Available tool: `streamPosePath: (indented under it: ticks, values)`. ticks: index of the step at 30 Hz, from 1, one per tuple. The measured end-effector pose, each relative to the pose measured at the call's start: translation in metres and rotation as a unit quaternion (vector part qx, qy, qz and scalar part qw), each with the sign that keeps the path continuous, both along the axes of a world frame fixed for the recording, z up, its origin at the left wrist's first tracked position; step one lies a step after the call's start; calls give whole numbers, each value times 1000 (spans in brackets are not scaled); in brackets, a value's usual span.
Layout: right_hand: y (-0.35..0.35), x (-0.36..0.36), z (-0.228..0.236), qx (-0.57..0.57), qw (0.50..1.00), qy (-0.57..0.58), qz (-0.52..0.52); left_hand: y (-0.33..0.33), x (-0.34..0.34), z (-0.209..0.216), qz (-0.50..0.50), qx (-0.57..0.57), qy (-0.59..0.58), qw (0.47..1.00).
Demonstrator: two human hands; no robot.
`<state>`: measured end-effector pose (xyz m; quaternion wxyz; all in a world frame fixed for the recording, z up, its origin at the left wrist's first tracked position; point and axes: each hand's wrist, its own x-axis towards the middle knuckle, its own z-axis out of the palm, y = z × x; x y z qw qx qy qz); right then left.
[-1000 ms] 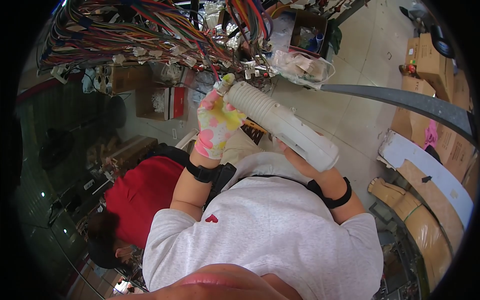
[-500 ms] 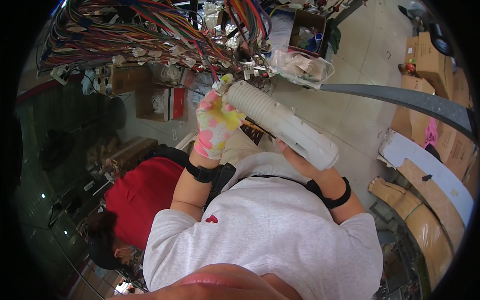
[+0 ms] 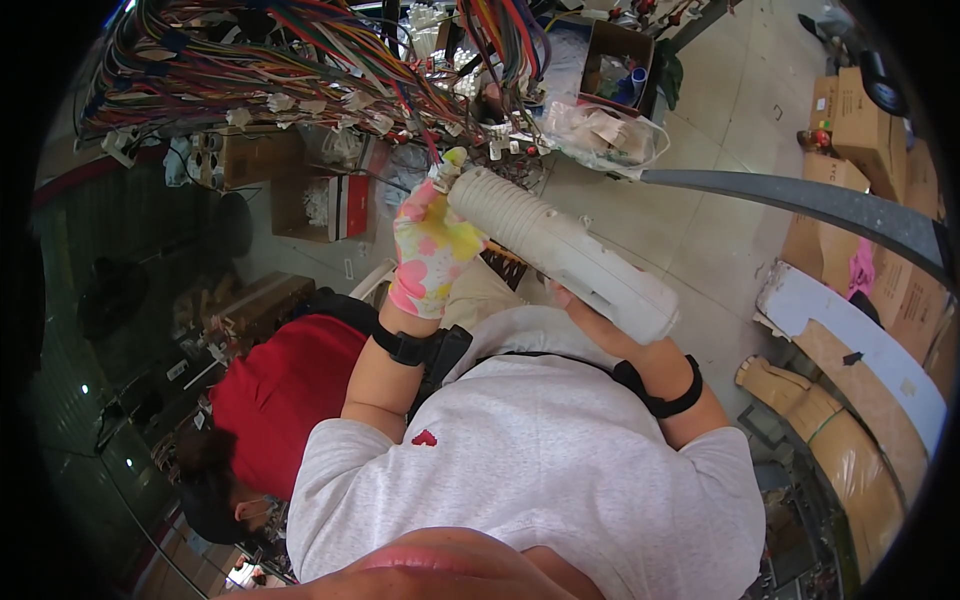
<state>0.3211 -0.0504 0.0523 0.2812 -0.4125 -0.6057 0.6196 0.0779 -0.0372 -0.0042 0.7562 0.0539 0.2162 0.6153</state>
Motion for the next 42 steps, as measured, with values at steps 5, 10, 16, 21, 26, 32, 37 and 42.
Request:
streamPosePath:
  ticks: [5,10,16,21,26,32,37,42]
  values:
    - [-2,1,-4,16,999,-26,19,-1,0,0,31,-83,76,993]
    - [-3,1,-3,4,1000,-8,4,1,-5,-8,-16,-22,-127,992]
    - [-3,2,-4,23,1000,-22,2,2,0,3,20,-93,-23,995]
    - [-5,4,-10,18,1000,-18,-10,4,2,9,13,-89,-65,994]
    - [-3,5,-9,-45,998,23,-31,12,2,9,-8,-33,-78,996]
    - [-10,12,-9,-14,1000,-8,-9,35,7,-2,73,-72,-15,995]
    - [-13,17,6,-66,998,5,-16,52,3,-32,73,-15,-47,996]
    - [-15,24,20,-65,994,77,-48,49,16,-18,102,-52,-40,993]
